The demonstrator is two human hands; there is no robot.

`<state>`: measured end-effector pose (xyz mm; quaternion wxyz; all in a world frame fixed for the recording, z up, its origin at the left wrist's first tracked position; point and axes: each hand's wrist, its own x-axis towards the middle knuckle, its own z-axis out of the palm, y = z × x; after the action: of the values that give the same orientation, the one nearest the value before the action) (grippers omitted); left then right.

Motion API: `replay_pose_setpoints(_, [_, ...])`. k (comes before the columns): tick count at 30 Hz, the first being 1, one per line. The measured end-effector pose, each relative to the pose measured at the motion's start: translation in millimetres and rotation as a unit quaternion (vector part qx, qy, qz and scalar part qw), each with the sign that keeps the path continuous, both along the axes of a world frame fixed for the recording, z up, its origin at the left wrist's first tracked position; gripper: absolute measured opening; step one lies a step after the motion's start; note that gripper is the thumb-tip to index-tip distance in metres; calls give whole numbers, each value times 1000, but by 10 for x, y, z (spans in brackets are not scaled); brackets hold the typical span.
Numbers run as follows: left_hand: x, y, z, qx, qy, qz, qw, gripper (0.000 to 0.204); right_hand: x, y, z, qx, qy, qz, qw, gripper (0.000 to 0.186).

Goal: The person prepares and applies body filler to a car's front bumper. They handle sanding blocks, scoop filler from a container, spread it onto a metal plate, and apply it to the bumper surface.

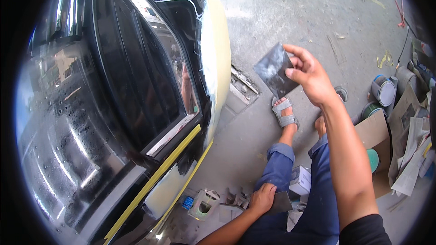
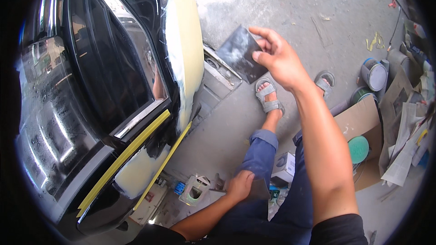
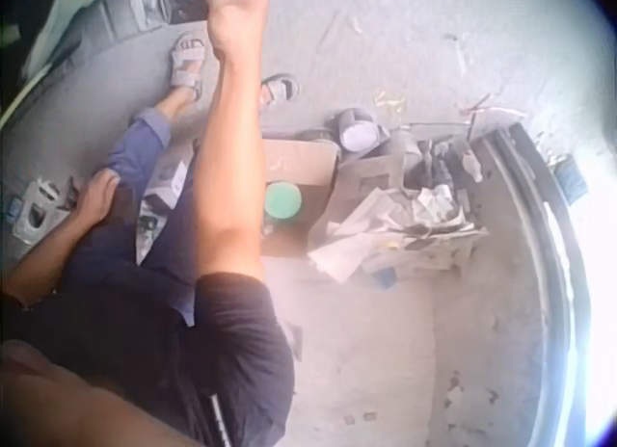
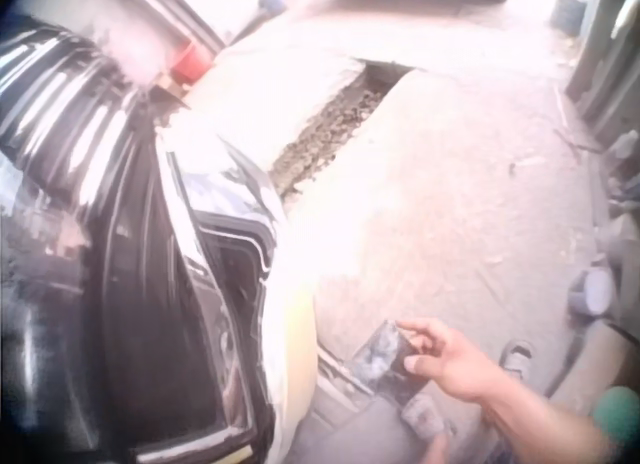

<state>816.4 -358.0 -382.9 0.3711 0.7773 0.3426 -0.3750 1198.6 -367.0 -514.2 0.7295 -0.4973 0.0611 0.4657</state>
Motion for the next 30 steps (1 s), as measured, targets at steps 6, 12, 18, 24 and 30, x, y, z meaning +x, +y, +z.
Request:
replay_pose_setpoints(6, [222, 6, 33, 33, -25, -28, 999, 21, 471, 512, -31, 9, -42, -33, 999, 53])
replay_pose_setpoints(12, [323, 70, -15, 18, -49, -37, 998, 24, 819, 863, -100, -21, -91, -41, 995, 50])
replay_pose_setpoints(18, [432, 77, -66, 31, -74, -47, 996, 22, 1123, 1104, -223, -14, -132, -36, 990, 49])
replay_pose_setpoints(24, [544, 93, -69, 42, -74, -48, 995, 20, 1339, 1261, -210, 33, -103, -26, 994, 49])
replay_pose_setpoints(30, [627, 94, -72, 36, -76, -37, 996, 18, 1405, 1329, -243, 48, -108, -10, 993, 47])
